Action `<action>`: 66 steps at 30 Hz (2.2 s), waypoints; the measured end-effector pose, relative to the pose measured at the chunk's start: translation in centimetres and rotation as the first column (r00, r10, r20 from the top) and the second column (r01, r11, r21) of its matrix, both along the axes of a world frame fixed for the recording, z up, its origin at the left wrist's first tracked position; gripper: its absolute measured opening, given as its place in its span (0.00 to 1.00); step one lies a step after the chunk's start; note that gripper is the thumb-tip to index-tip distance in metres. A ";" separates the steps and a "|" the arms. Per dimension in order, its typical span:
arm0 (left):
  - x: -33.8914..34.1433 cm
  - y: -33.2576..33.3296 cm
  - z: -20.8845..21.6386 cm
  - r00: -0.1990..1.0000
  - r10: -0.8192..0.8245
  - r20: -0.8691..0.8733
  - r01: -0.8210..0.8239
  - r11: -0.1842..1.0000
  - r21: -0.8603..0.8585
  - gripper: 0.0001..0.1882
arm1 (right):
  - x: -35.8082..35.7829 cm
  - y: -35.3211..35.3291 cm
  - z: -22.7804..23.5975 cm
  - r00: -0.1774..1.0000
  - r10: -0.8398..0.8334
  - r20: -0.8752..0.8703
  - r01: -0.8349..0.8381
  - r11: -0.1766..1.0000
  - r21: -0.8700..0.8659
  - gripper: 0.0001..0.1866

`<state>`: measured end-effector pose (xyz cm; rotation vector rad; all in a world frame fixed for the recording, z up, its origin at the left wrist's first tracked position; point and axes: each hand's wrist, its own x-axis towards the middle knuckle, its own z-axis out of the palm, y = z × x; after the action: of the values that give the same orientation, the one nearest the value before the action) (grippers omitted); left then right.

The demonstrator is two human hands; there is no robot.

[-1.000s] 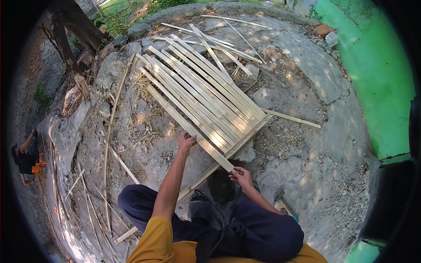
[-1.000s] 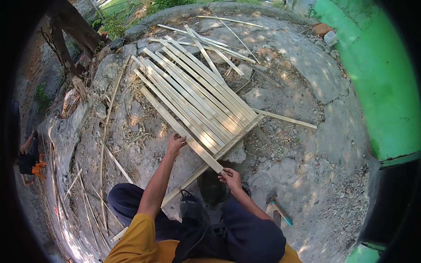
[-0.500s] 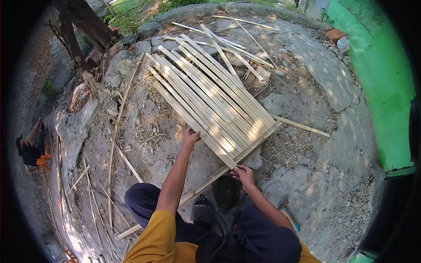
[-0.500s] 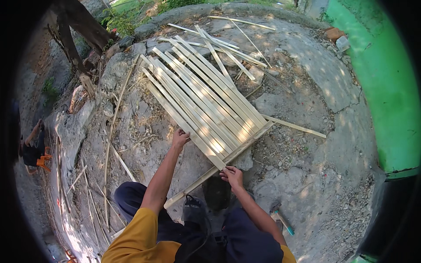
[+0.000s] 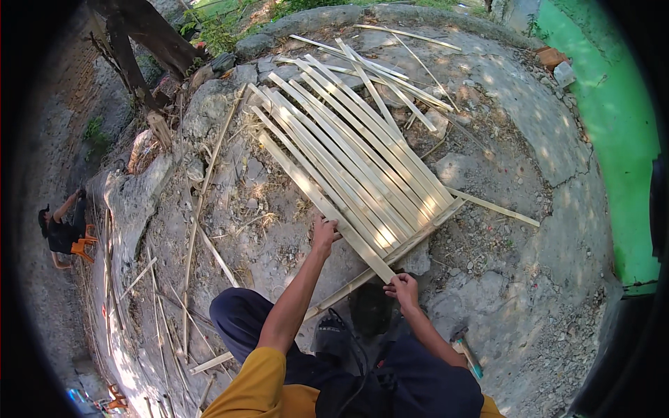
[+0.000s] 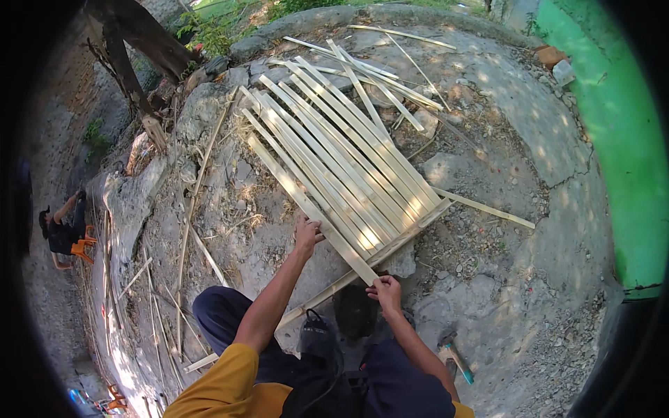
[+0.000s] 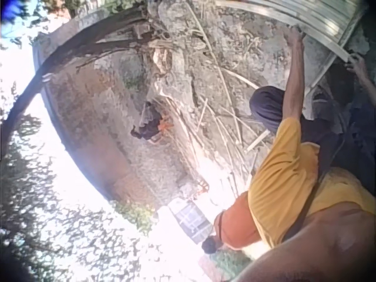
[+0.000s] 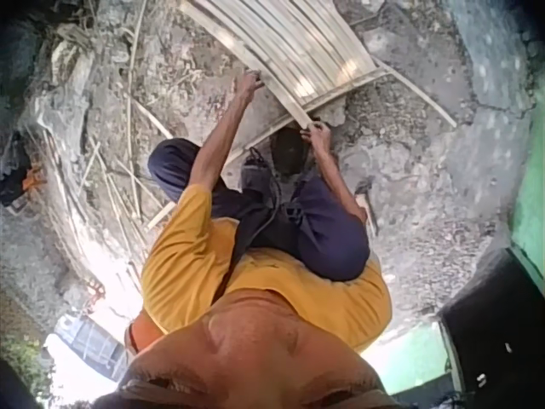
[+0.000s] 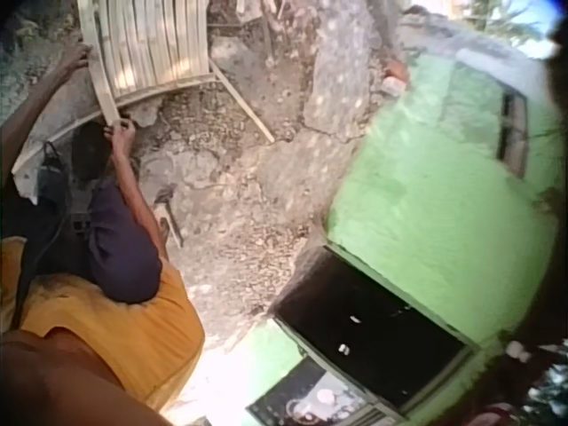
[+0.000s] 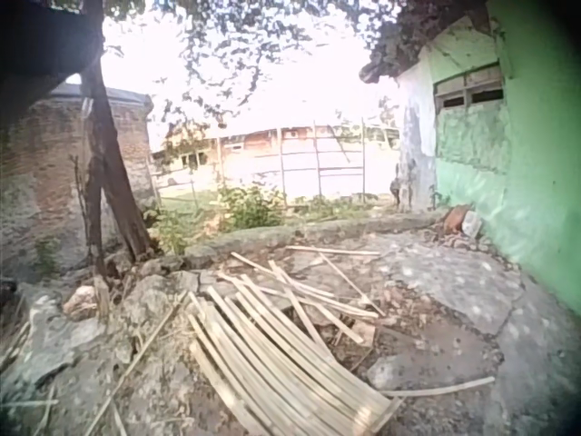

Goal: The person assembles a bamboo mat by aligning bamboo slats and securing them with thin strips by hand.

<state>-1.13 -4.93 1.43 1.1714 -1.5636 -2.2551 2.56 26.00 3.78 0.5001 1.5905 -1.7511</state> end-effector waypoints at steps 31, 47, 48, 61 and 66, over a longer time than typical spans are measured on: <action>-2.1 -3.4 -0.4 0.996 -0.077 0.046 0.082 0.987 -0.138 0.20 | 0.7 -3.3 0.1 0.991 -0.082 -0.106 0.085 0.996 0.028 0.12; -1.4 -3.5 -1.1 0.999 -0.047 0.026 0.049 0.992 -0.120 0.20 | 0.8 -3.6 -0.2 0.989 -0.096 -0.116 0.095 0.995 -0.012 0.13; -1.4 -3.5 -1.1 0.999 -0.043 0.032 0.046 0.992 -0.121 0.20 | 0.7 -3.6 -0.3 0.988 -0.096 -0.117 0.095 0.995 -0.013 0.13; -2.8 0.9 4.1 0.987 -0.101 -0.121 0.069 0.967 -0.246 0.19 | -0.3 -0.7 0.8 0.989 -0.146 0.018 0.147 0.981 -0.123 0.15; -4.5 2.7 7.2 0.953 -0.236 -0.191 0.209 0.966 -0.150 0.23 | -1.9 2.4 2.9 0.991 -0.051 -0.122 0.021 0.972 -0.234 0.18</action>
<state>-5.64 -2.19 8.65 0.7319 -1.8012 -2.2809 0.64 28.38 6.70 0.3106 1.4428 -2.0011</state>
